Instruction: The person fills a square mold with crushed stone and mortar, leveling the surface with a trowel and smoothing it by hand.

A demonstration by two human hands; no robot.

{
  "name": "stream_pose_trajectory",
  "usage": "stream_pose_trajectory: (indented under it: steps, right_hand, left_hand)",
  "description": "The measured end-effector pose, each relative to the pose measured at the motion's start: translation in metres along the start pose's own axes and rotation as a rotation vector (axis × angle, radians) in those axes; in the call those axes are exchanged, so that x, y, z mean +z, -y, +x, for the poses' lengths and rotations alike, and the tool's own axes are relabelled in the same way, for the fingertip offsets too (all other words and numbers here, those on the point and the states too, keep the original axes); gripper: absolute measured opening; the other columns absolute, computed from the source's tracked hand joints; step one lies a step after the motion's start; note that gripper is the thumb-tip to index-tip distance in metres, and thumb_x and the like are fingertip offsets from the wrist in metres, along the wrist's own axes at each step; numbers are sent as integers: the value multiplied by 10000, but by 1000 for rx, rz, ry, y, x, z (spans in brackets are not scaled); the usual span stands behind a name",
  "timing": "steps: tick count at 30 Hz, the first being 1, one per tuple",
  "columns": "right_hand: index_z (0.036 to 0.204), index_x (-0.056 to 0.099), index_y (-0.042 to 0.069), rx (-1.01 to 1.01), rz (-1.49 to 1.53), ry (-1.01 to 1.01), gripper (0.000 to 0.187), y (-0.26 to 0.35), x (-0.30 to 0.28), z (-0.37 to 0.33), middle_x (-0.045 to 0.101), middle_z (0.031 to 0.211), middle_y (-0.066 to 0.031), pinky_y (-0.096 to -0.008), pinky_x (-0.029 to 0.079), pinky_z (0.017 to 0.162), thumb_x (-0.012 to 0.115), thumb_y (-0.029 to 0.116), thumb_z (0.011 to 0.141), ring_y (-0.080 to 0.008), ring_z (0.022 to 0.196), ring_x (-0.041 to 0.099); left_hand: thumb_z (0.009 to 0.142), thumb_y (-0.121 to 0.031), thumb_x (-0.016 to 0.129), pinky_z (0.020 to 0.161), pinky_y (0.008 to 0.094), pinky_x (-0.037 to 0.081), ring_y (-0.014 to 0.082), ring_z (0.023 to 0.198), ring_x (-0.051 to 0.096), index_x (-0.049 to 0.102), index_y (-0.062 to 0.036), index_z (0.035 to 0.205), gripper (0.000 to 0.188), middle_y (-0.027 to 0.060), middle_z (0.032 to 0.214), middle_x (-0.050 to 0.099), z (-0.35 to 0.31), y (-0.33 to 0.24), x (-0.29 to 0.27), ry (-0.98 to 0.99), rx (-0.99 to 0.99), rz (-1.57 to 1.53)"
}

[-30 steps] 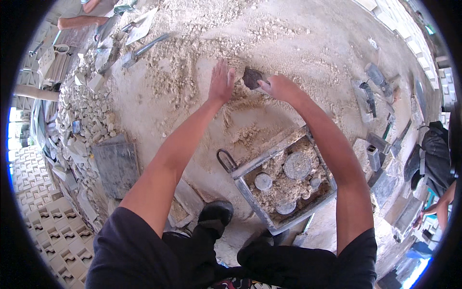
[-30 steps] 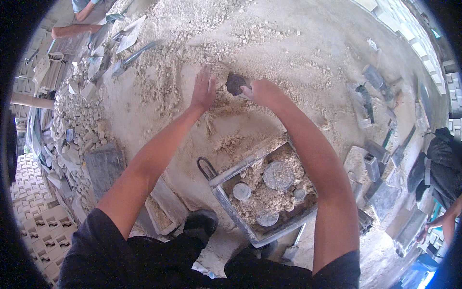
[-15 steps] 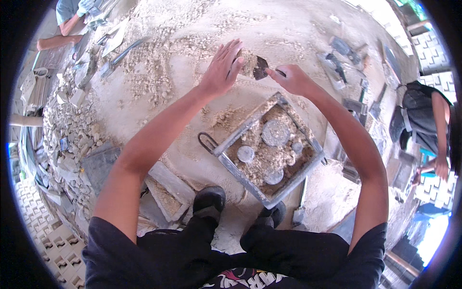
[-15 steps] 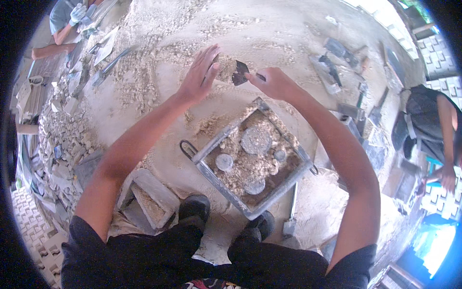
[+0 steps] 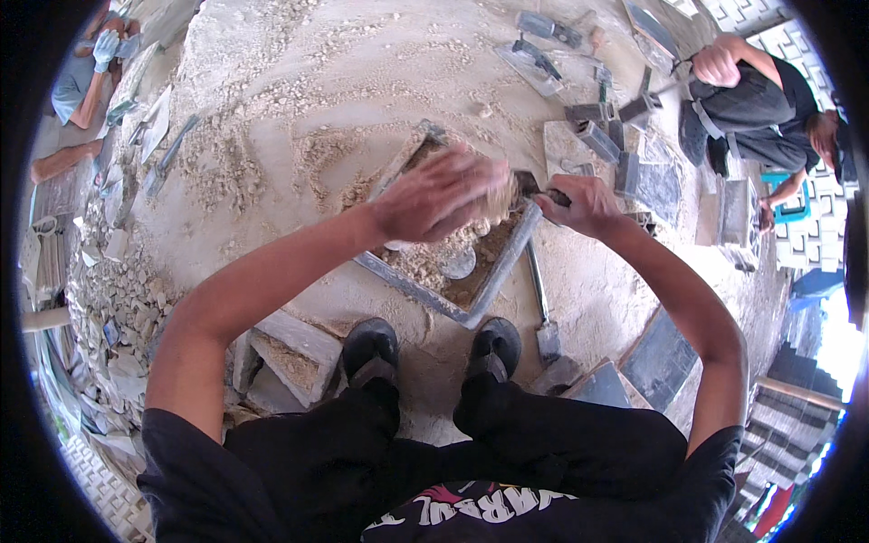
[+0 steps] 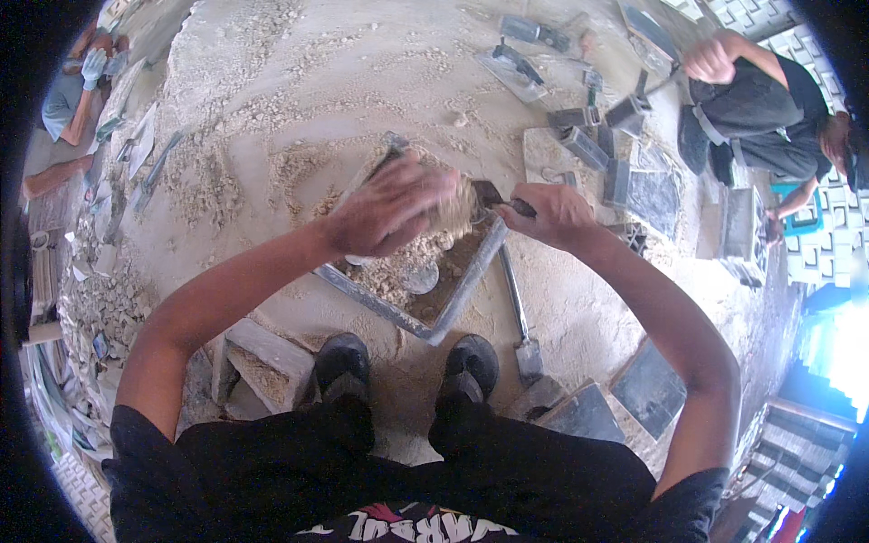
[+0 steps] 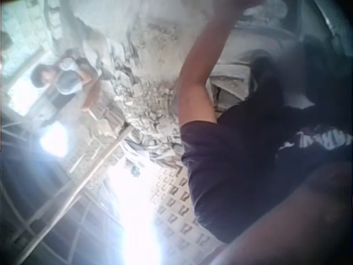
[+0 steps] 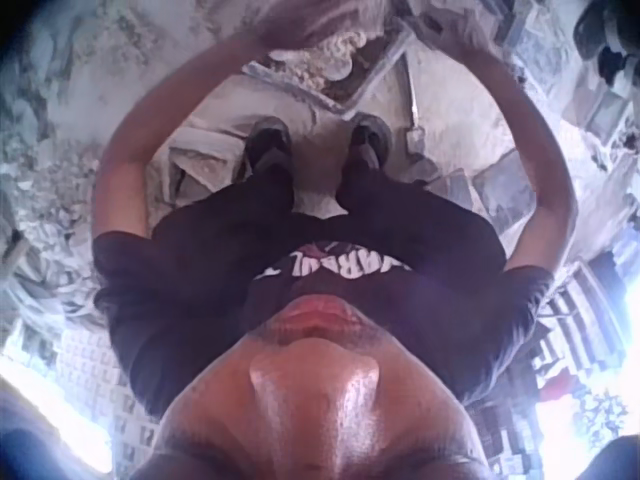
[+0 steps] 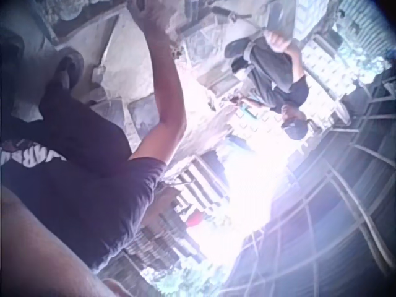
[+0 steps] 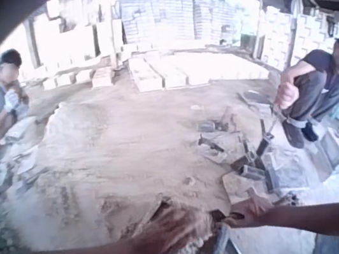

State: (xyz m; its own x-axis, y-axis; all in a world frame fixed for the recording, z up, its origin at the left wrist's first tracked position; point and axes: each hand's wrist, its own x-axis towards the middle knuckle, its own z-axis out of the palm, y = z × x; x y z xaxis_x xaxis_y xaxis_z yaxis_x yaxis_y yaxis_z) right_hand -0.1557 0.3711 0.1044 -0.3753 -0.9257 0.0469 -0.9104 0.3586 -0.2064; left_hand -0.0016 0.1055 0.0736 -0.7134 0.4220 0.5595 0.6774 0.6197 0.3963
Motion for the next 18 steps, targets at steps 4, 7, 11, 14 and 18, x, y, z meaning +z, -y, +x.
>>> stream_pose_trajectory:
  steps: [4,7,11,14,18]
  right_hand:
    - [763,541,82,-179,-143,-165,345,-11,2,-15,544,655,-58,-360,503,509,721,371,824,-229,577,608]
    - [817,574,64,-66,-124,-232,391,-23,1,0,602,730,-105,-386,510,580,662,440,869,-284,666,638]
    - [887,624,7,267,0,-103,534,-29,-3,38,643,828,-206,-467,493,713,552,536,917,-391,774,636]
    - [886,675,-21,330,-38,4,640,-60,12,71,647,940,-296,-510,487,810,472,584,934,-444,908,631]
    - [821,666,-47,264,-90,267,639,-80,34,132,630,802,-308,-502,490,786,468,549,942,-445,841,638]
  left_hand:
    - [955,-196,479,1174,477,195,266,1364,392,417,-43,1396,471,158,1441,439,-19,-8,8,68,49,9]
    - [990,-241,413,1168,477,174,295,1395,343,391,-20,1409,475,167,1472,401,-30,26,-4,-60,-115,69]
    - [991,-225,399,1161,465,197,327,1374,365,425,12,1370,447,196,1444,424,-49,63,-36,-277,-408,157]
    - [998,-239,408,1142,454,239,354,1336,406,457,26,1325,424,228,1399,459,-80,91,-44,-444,-571,193]
    - [1020,-321,367,1147,429,232,370,1355,369,438,35,1349,491,247,1407,443,-141,110,-46,-523,-900,155]
